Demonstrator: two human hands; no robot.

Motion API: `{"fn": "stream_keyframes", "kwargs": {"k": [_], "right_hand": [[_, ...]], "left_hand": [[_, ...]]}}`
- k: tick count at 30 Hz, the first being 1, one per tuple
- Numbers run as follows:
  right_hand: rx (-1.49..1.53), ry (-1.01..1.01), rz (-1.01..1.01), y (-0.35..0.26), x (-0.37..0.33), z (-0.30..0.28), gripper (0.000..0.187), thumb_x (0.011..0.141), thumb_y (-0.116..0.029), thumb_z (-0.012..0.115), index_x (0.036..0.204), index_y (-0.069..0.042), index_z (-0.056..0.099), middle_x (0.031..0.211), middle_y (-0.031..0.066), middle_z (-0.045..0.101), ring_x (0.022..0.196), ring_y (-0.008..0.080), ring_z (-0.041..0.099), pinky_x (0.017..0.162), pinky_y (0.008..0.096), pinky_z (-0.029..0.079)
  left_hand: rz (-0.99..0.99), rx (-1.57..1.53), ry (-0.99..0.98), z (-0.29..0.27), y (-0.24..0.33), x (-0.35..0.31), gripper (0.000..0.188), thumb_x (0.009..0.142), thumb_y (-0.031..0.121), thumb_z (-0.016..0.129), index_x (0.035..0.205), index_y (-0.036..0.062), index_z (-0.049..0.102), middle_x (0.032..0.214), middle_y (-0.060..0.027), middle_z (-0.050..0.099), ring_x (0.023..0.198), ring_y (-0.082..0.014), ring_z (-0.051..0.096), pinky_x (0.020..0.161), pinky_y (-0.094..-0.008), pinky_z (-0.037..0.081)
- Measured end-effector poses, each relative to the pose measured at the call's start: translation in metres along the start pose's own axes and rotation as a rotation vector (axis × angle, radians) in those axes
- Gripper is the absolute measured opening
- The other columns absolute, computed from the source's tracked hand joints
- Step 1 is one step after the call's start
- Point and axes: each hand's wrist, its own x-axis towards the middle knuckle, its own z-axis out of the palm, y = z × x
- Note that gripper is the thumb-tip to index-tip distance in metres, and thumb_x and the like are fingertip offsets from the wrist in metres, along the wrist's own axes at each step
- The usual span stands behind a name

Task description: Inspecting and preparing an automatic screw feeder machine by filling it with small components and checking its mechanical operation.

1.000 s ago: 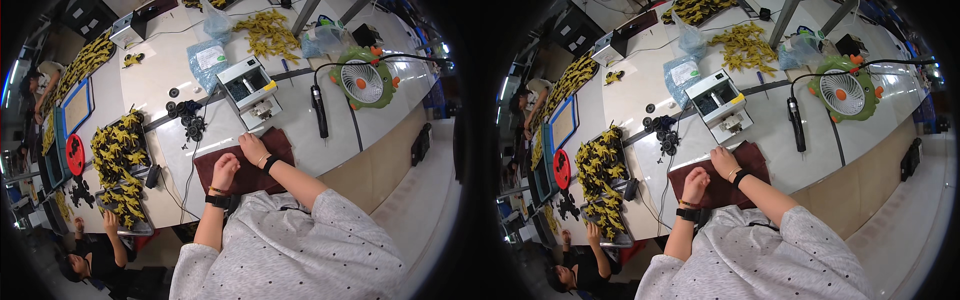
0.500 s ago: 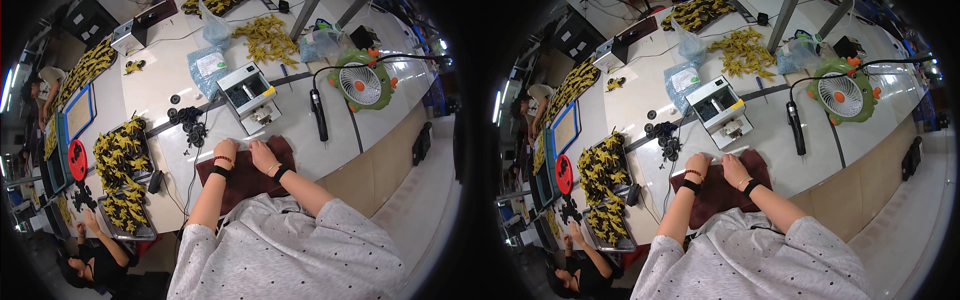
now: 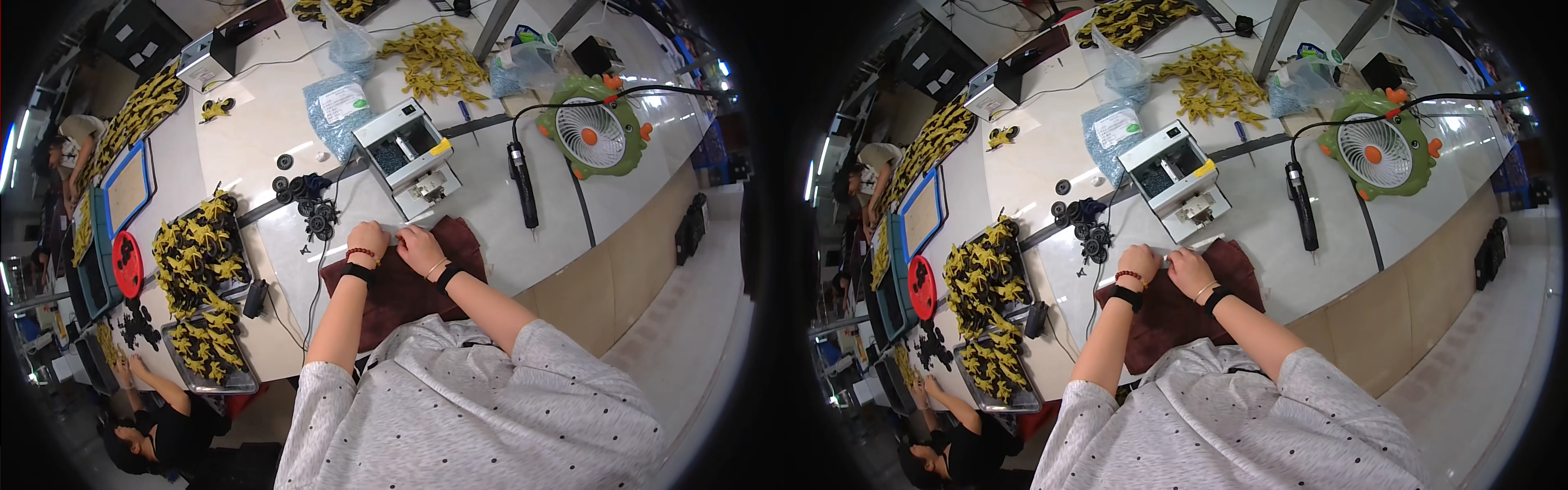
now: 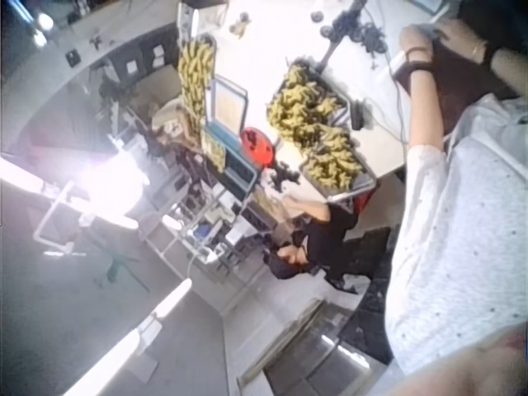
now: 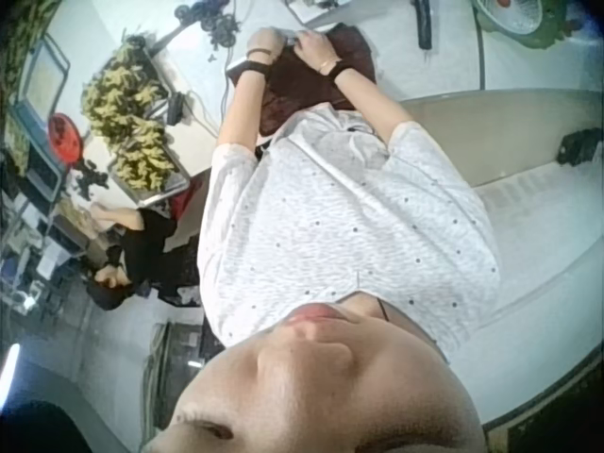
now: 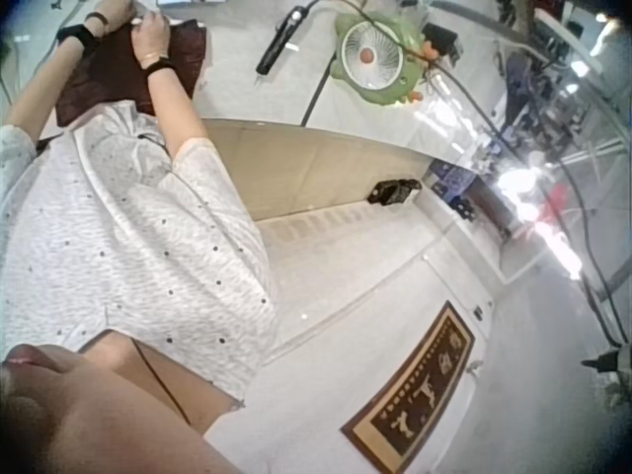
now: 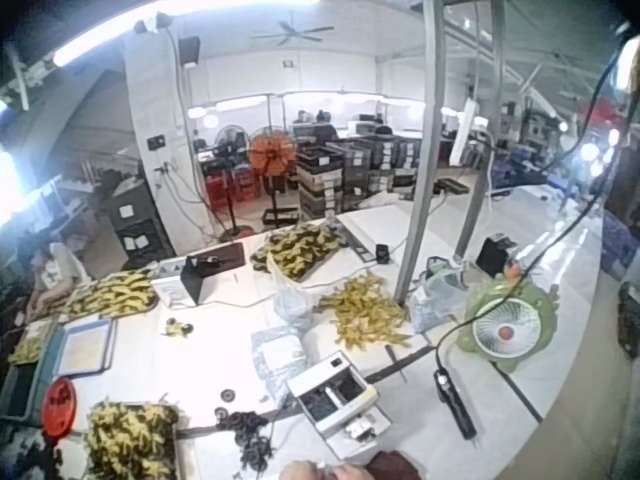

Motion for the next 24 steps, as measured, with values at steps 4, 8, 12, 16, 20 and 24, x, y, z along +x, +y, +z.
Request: {"fn": "stream_keyframes", "kwargs": {"k": [4,8,12,16,20,24], "right_hand": [[-0.098,0.011,-0.017,-0.009,0.004,0.01,0.009,0.073,-0.008,0.055,0.08,-0.004,0.057,0.081,0.0131,0.056,0.078,0.0305,0.057,0.068,0.0382,0.049],[-0.274,-0.097,-0.128,-0.016,0.008,0.013,0.008,0.074,-0.009,0.05,0.076,-0.003,0.056,0.079,0.0125,0.056,0.076,0.0263,0.058,0.064,0.0344,0.051],[-0.369,-0.167,-0.22,-0.02,0.017,0.013,0.008,0.073,-0.007,0.05,0.073,-0.002,0.056,0.074,0.0133,0.057,0.073,0.0248,0.06,0.061,0.0317,0.052],[-0.236,-0.243,-0.143,-0.019,0.029,0.01,0.008,0.069,-0.01,0.058,0.071,-0.002,0.056,0.071,0.0138,0.058,0.072,0.0288,0.06,0.063,0.0355,0.051],[0.119,-0.139,-0.116,-0.036,0.031,-0.013,0.01,0.066,-0.013,0.059,0.068,-0.005,0.053,0.07,0.012,0.056,0.068,0.0287,0.057,0.062,0.0369,0.047],[0.319,-0.062,-0.32,-0.086,0.022,-0.04,0.01,0.065,-0.014,0.059,0.069,-0.006,0.055,0.069,0.01,0.055,0.065,0.0271,0.056,0.06,0.0355,0.047]], "left_hand": [[0.035,-0.041,0.057,0.001,-0.006,0.0,0.033,0.071,0.03,0.056,0.072,-0.0027,0.063,0.073,-0.0241,0.061,0.066,-0.0369,0.061,0.063,-0.0414,0.05],[-0.026,-0.508,0.064,-0.005,-0.033,-0.004,0.027,0.072,0.022,0.051,0.06,-0.0006,0.061,0.054,-0.0167,0.057,0.046,-0.0292,0.054,0.048,-0.0364,0.042],[-0.157,-1.439,-0.058,-0.007,-0.05,-0.031,0.023,0.073,0.014,0.048,0.053,0.0037,0.054,0.045,-0.0055,0.046,0.04,-0.0145,0.038,0.04,-0.0264,0.029],[0.088,-2.337,0.008,-0.009,-0.04,-0.063,0.025,0.072,0.006,0.043,0.05,0.0108,0.033,0.052,0.001,0.033,0.045,-0.0079,0.025,0.043,-0.0219,0.021],[0.127,-2.716,-0.046,-0.006,-0.029,-0.082,0.01,0.069,0.002,0.04,0.063,0.0089,0.037,0.054,0.0004,0.035,0.046,-0.0083,0.029,0.043,-0.0214,0.024],[-0.308,-2.464,-0.029,-0.008,-0.005,-0.084,0.008,0.076,0.002,0.04,0.076,0.0083,0.045,0.059,0.0005,0.041,0.051,-0.009,0.041,0.046,-0.0195,0.035]]}}
